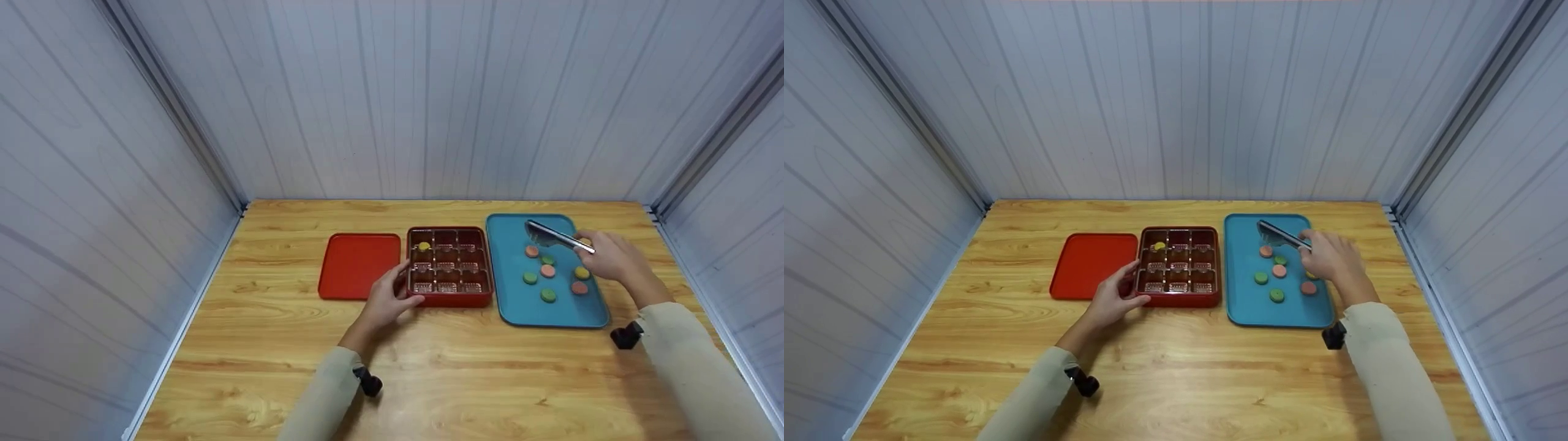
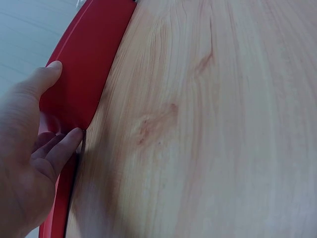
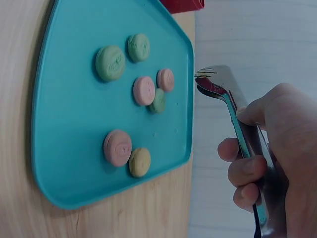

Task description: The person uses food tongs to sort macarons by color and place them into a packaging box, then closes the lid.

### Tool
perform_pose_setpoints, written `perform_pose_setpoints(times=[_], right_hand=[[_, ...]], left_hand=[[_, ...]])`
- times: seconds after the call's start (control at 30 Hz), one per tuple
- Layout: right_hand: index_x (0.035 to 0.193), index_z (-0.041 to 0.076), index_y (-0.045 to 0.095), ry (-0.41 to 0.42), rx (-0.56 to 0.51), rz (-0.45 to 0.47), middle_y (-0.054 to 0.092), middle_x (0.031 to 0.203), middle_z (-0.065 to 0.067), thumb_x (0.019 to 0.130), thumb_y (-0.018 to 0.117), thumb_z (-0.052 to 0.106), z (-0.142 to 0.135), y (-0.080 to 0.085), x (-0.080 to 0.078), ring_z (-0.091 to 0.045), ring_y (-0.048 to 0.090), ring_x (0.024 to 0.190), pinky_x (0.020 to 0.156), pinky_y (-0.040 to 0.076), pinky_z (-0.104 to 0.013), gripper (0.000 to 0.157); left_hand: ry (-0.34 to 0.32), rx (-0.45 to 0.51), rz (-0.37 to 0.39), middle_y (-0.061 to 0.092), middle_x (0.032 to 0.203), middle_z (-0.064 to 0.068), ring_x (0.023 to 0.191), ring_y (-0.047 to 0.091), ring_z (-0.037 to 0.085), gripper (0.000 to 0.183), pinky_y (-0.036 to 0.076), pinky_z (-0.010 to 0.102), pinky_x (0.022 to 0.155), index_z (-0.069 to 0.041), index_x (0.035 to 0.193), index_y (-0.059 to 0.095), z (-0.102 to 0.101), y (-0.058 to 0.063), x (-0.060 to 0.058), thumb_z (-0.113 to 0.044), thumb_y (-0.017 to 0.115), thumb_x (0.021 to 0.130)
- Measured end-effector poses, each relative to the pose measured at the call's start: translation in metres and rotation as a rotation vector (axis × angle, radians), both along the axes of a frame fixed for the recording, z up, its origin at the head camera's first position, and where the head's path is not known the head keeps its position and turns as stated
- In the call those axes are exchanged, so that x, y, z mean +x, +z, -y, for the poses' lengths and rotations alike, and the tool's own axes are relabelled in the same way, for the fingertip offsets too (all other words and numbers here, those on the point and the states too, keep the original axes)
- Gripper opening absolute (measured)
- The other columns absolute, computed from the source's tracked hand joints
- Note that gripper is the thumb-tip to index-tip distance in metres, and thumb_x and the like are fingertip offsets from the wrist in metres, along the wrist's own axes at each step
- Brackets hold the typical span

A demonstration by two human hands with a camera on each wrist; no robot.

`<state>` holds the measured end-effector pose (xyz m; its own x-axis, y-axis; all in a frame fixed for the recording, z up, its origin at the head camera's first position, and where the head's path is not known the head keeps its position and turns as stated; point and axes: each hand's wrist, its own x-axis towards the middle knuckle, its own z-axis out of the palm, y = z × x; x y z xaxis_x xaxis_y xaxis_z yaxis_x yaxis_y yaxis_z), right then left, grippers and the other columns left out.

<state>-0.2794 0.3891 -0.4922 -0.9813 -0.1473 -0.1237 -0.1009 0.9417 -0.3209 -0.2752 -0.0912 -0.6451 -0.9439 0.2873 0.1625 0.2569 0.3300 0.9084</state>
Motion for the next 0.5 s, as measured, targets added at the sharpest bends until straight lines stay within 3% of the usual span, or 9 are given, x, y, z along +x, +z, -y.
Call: perform_pose_setpoints(times=[0.1,0.2,0.4,0.5], right_hand=[[0.152,-0.004,0.062,0.010,0.016,-0.003,0.057,0.073,-0.008,0.114,0.056,0.026,0.009,0.002,-0.002,-0.018,0.043,0.055,0.052,0.037,-0.033,0.048],[0.152,-0.002,0.062,0.020,0.024,-0.001,0.054,0.069,-0.006,0.115,0.056,0.026,0.018,0.005,-0.005,-0.017,0.041,0.054,0.052,0.036,-0.033,0.047],[0.152,0.002,0.063,0.029,0.009,-0.006,0.056,0.072,-0.007,0.115,0.057,0.026,0.037,0.012,-0.011,-0.019,0.047,0.057,0.055,0.038,-0.033,0.045],[0.152,0.002,0.063,0.032,0.001,-0.010,0.056,0.073,-0.008,0.115,0.058,0.025,0.045,0.014,-0.013,-0.019,0.047,0.058,0.055,0.038,-0.033,0.044]], left_hand=[[-0.005,0.007,0.003,0.064,0.160,0.026,0.151,0.063,0.040,0.093,0.060,0.036,0.120,-0.005,0.169,0.049,0.000,-0.002,-0.001,-0.026,0.097,0.092],[-0.018,0.014,0.008,0.062,0.160,0.030,0.152,0.061,0.046,0.089,0.059,0.045,0.122,0.000,0.169,0.047,-0.001,0.019,0.010,-0.016,0.094,0.094],[0.009,0.002,-0.022,0.064,0.159,0.026,0.149,0.065,0.040,0.091,0.059,0.035,0.121,-0.006,0.168,0.051,0.000,0.010,0.007,-0.026,0.096,0.092],[-0.003,0.013,-0.006,0.062,0.161,0.028,0.151,0.063,0.044,0.092,0.057,0.041,0.125,-0.005,0.169,0.049,0.000,0.015,0.009,-0.024,0.096,0.093]])
